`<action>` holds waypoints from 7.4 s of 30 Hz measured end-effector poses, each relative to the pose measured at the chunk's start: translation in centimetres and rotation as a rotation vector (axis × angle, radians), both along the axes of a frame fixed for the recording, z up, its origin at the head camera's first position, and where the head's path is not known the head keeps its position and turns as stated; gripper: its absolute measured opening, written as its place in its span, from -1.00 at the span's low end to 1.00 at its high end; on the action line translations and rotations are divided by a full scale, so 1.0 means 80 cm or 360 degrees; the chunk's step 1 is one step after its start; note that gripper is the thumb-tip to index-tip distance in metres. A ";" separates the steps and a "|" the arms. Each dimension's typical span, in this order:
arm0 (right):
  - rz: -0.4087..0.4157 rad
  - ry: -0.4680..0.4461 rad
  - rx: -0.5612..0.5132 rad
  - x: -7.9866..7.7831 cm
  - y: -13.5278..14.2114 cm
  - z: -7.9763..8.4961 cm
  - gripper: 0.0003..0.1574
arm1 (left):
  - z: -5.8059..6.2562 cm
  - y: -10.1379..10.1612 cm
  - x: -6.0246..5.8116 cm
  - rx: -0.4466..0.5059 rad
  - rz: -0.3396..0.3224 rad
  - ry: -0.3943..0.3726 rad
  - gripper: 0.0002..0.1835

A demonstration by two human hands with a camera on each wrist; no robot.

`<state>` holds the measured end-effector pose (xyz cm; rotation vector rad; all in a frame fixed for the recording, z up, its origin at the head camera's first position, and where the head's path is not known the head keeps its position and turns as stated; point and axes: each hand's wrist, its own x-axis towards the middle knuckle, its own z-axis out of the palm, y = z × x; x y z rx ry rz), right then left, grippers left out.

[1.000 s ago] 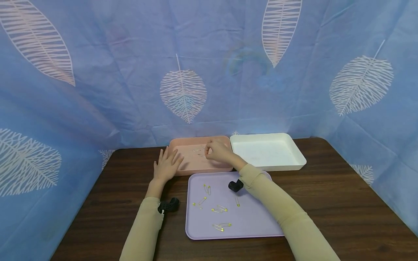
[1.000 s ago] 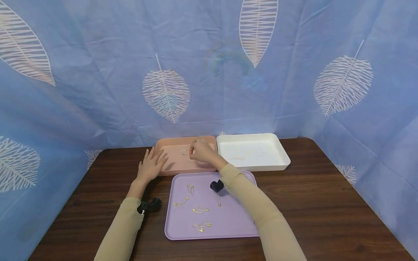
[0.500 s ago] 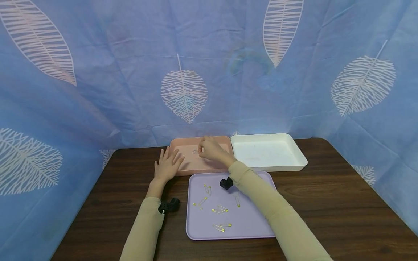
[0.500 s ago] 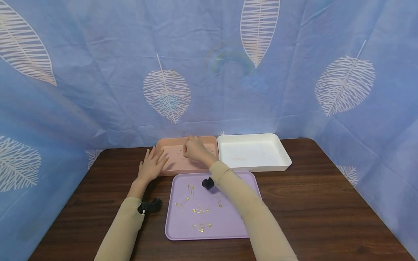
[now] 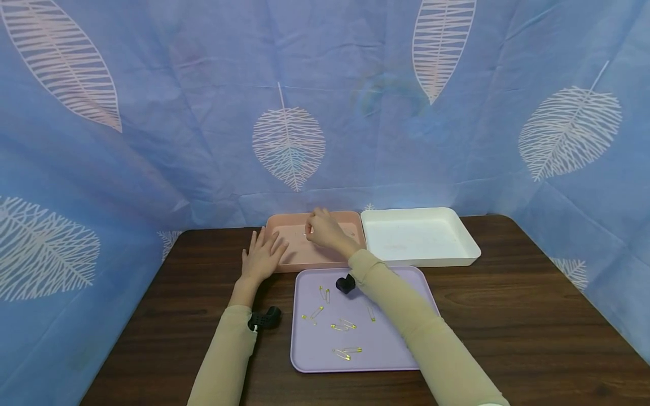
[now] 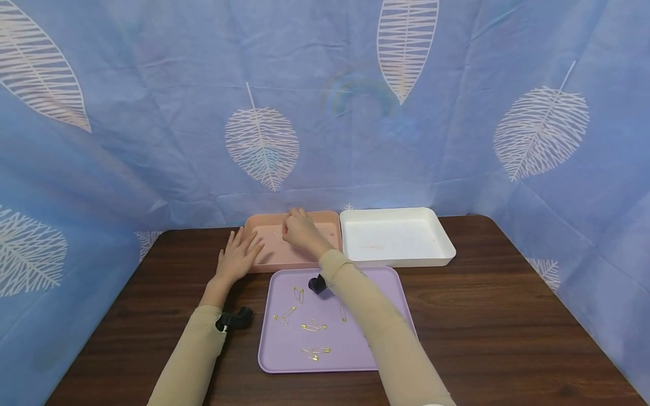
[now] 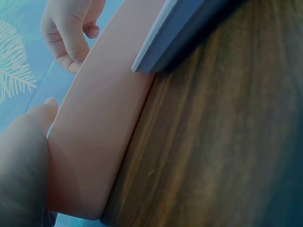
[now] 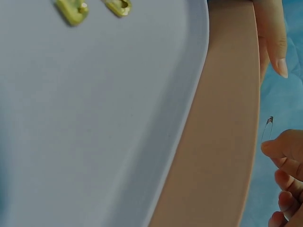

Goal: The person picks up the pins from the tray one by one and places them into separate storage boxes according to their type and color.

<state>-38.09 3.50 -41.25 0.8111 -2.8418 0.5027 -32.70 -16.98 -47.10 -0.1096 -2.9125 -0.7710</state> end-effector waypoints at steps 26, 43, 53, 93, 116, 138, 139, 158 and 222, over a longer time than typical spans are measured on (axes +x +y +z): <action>-0.0010 0.0082 -0.0147 0.012 0.032 -0.002 -0.92 | 0.000 0.000 0.001 0.0027 -0.0010 -0.0011 -0.25; -0.0013 0.0067 -0.0175 0.025 0.093 0.007 -0.88 | -0.003 0.001 0.001 0.0046 -0.0005 0.0017 -0.17; -0.0025 0.0006 -0.0222 0.040 0.135 0.013 -0.90 | -0.001 0.003 0.001 0.0023 -0.0009 -0.0007 -0.24; -0.0308 0.0481 -0.0120 0.093 0.325 -0.010 -0.43 | -0.001 -0.002 0.000 0.0024 -0.0033 -0.0037 -0.19; -0.0484 0.0021 0.0004 0.098 0.397 -0.027 0.11 | 0.053 0.005 0.022 -0.0048 -0.0312 0.0495 -0.27; -0.0480 -0.0367 0.0020 0.096 0.419 -0.034 0.18 | 0.029 0.056 0.057 -0.0283 -0.0908 0.0382 -0.75; -0.0481 -0.0375 0.0013 0.097 0.419 -0.034 0.18 | 0.028 0.058 0.057 -0.0304 -0.0917 0.0384 -0.77; -0.0484 -0.0422 -0.0011 0.096 0.423 -0.034 0.20 | 0.020 0.071 0.065 -0.0554 -0.0973 0.0443 -0.92; -0.0521 -0.0346 0.0133 0.097 0.424 -0.031 0.16 | 0.076 0.153 0.005 -0.0352 -0.0984 0.0539 -0.90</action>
